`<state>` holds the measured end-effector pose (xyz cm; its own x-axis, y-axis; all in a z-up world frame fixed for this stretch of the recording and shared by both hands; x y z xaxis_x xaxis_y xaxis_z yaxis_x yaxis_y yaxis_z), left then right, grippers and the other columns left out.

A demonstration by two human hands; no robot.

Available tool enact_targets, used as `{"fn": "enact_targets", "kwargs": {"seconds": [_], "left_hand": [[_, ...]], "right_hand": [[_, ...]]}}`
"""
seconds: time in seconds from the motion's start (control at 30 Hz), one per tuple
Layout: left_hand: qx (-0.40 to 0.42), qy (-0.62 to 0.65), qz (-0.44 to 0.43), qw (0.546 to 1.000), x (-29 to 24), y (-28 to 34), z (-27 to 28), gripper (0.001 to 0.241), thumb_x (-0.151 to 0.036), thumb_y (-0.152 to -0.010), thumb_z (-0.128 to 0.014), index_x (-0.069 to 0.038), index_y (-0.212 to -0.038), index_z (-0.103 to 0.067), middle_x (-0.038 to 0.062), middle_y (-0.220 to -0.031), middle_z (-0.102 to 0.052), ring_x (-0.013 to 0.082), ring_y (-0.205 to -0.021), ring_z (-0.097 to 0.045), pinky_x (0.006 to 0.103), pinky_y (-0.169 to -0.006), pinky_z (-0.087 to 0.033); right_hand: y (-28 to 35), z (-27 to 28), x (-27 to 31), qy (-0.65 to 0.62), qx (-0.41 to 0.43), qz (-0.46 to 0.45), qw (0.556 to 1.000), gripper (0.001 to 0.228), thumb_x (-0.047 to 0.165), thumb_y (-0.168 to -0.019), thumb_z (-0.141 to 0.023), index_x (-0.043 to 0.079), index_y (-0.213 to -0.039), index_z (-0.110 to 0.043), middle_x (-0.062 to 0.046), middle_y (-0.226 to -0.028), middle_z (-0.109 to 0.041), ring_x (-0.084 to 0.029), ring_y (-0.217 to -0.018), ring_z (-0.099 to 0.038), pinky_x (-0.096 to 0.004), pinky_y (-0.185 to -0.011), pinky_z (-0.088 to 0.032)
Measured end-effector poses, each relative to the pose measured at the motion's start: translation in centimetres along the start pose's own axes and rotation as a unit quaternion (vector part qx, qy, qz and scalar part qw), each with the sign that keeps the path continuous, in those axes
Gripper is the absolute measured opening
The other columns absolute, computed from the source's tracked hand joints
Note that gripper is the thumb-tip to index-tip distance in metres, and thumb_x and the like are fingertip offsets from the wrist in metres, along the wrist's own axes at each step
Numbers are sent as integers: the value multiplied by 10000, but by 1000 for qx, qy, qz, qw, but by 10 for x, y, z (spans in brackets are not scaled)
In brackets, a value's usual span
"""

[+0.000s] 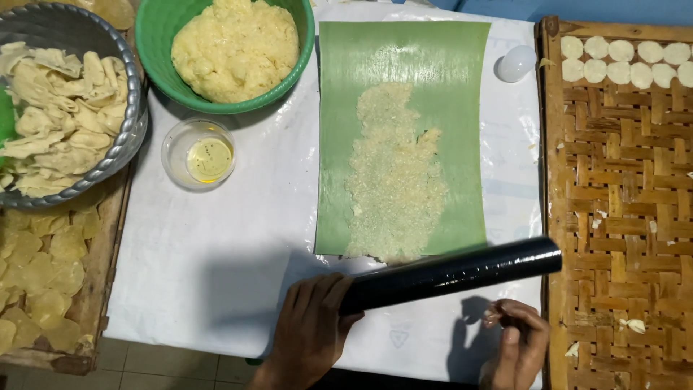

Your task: Rolling out dough and cutting small discs to make crackers.

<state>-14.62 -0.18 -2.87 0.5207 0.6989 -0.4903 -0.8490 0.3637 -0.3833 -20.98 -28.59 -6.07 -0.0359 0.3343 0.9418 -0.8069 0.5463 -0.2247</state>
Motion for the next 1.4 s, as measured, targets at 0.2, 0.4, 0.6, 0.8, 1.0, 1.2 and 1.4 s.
{"fn": "enact_targets", "kwargs": {"seconds": [0.2, 0.4, 0.6, 0.8, 1.0, 1.2, 1.4], "left_hand": [[-30, 175, 173, 969, 29, 4, 0, 579, -377, -1008, -548, 44, -1398, -470, 218, -1384, -603, 392, -1270, -612, 456, -1060, -489], [-110, 249, 263, 926, 37, 4, -7, 601, -408, -984, -548, 13, -1406, -463, 180, -1366, -624, 308, -1185, -679, 375, -953, -554], [-97, 300, 315, 895, 39, 10, -18, 654, -397, -895, -680, -19, -1394, -491, 142, -1349, -649, 258, -1200, -684, 331, -964, -554], [-99, 289, 344, 888, 40, 2, -20, 622, -486, -911, -622, -40, -1334, -524, 124, -1235, -688, 243, -1108, -703, 333, -910, -557], [-89, 324, 348, 875, 32, -7, -14, 569, -434, -919, -615, -49, -1325, -512, 101, -1061, -734, 175, -764, -730, 297, -706, -587], [-86, 313, 377, 867, 29, -8, -12, 606, -519, -889, -603, -77, -1297, -525, 66, -863, -748, 152, -634, -714, 294, -603, -570], [-99, 329, 399, 850, 28, -9, -15, 562, -439, -886, -632, -79, -1304, -527, 80, -835, -763, 148, -601, -708, 289, -565, -577]], "right_hand": [[-35, -61, 37, 48, 299, -300, 905, 513, 250, -931, -647, 87, -1417, -678, -15, -803, -642, -124, -688, -546, -255, -671, -418], [-42, -102, 46, -89, 270, -453, 845, 175, 110, -927, -724, -20, -1016, -650, -118, -579, -504, -175, -411, -447, -300, -320, -343], [-47, -111, 43, -20, 264, -317, 911, 388, 165, -936, -750, 49, -626, -547, -15, -432, -372, -151, -285, -457, -278, -318, -357], [-43, -108, 21, 68, 234, -242, 939, 493, 194, -919, -793, 117, -595, -430, 31, -558, -352, -93, -559, -319, -294, -551, -289], [-51, -109, 27, 158, 283, -185, 928, 480, 284, -916, -798, 99, -595, -492, 34, -562, -433, -86, -556, -327, -291, -524, -291], [-45, -104, 28, 265, 317, -47, 909, 390, 341, -942, -700, 120, -675, -520, 1, -499, -449, -155, -507, -339, -338, -519, -379], [-42, -97, 46, 301, 360, 59, 881, 218, 308, -933, -618, 194, -1075, -737, 6, -861, -826, -204, -582, -756, -338, -531, -554]]}}
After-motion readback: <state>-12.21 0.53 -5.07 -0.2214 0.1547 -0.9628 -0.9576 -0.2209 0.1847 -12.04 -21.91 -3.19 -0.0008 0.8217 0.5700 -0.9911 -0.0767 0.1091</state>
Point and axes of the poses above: each hand's wrist, its own y-axis away from the middle knuckle, its own z-axis out of the back of the hand, x = y × z, the point moved 3 cm from there along -y, towards the middle knuckle
